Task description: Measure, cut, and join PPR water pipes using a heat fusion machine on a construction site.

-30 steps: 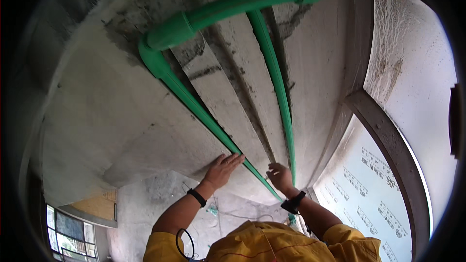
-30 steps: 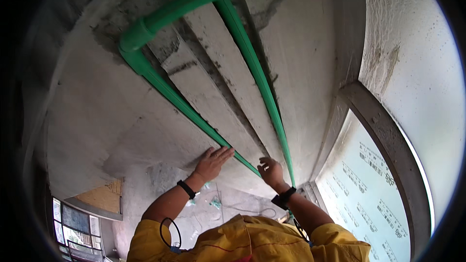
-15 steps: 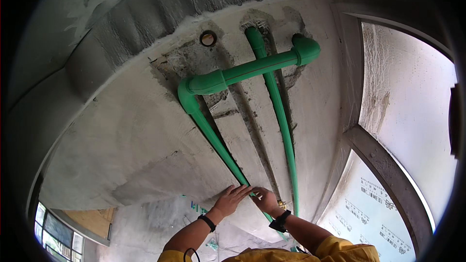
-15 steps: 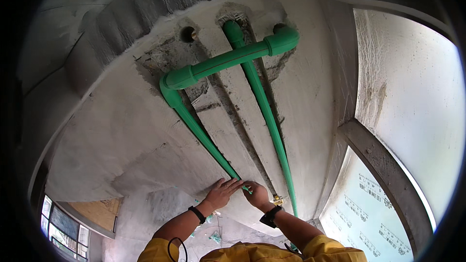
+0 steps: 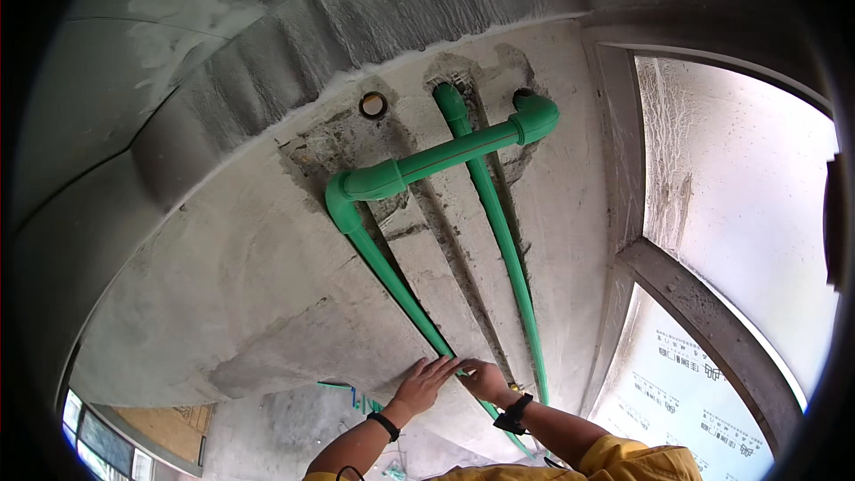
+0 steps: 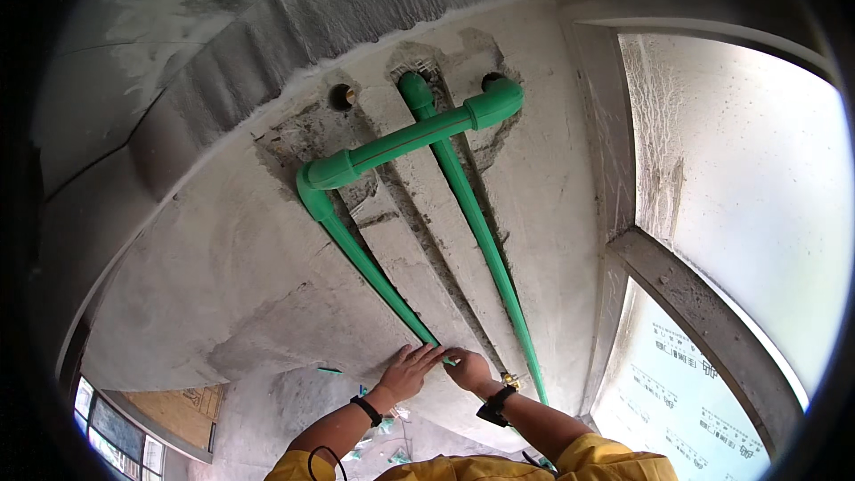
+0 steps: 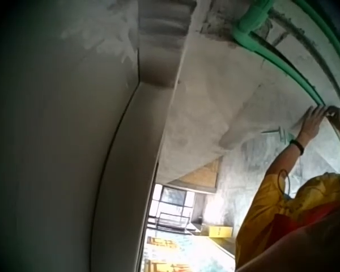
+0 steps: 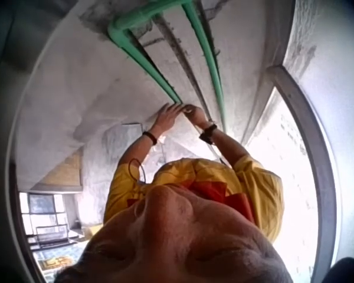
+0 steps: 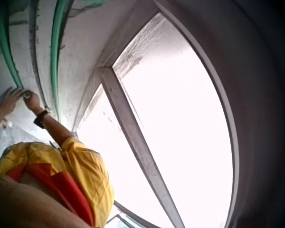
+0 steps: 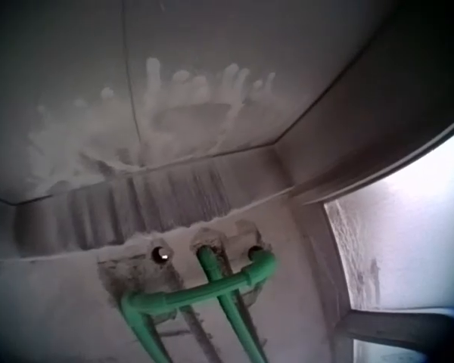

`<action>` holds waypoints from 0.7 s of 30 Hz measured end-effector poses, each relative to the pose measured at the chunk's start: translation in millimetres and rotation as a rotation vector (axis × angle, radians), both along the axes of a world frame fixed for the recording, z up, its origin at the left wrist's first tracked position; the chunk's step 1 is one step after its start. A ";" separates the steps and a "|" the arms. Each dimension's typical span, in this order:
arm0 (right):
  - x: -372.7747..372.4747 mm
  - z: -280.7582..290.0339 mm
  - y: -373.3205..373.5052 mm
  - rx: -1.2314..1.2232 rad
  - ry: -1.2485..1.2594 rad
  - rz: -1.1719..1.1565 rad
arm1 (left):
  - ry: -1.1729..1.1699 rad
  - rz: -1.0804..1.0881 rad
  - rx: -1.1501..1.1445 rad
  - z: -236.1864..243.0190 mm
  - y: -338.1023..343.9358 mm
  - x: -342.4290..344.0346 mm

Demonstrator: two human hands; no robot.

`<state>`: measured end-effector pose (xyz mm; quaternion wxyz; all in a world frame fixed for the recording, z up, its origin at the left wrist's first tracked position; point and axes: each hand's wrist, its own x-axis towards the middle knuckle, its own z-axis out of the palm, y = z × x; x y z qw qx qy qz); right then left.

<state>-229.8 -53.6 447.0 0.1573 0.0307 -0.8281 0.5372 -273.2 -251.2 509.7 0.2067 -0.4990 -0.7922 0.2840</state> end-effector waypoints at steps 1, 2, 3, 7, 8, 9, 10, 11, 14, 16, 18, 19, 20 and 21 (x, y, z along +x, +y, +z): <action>0.9 -1.3 0.9 0.001 0.001 -0.003 | -0.043 0.004 0.006 1.0 1.4 1.3; 2.0 -2.6 2.0 0.017 -0.016 -0.016 | -0.042 0.001 0.007 1.2 2.7 2.4; 3.4 -4.1 3.4 0.032 -0.032 -0.031 | -0.057 0.020 -0.001 1.7 4.5 3.9; 1.0 -17.6 12.2 0.058 -0.114 0.001 | -0.111 0.035 0.082 -11.2 7.7 4.0; 3.2 -15.5 14.2 0.095 -0.134 0.030 | -0.109 0.028 0.079 -14.1 7.4 3.6; 4.5 -12.9 16.6 0.133 -0.154 0.059 | -0.132 0.036 0.104 -16.7 7.4 3.0; 7.1 -13.3 20.0 0.129 -0.155 0.049 | -0.158 0.040 0.128 -18.2 9.2 5.1; 9.3 -13.3 23.7 0.135 -0.174 0.086 | -0.158 0.030 0.125 -19.3 11.3 6.8; 18.2 -11.2 32.3 0.158 -0.184 0.127 | -0.203 0.042 0.192 -23.6 13.4 13.6; 27.1 -4.8 40.1 0.135 -0.126 0.155 | -0.241 0.023 0.231 -28.4 11.3 18.2; 24.3 1.5 54.0 0.095 0.119 0.054 | -0.273 0.004 0.264 -29.3 13.3 19.9; 31.2 32.7 64.8 -0.118 0.073 0.011 | -0.293 -0.006 0.276 -33.6 12.1 20.3; 30.2 72.8 78.6 -0.330 0.025 -0.024 | -0.313 -0.011 0.289 -35.6 11.3 19.4; 18.2 96.1 97.9 -0.550 0.219 -0.089 | -0.310 -0.028 0.295 -34.9 15.9 19.7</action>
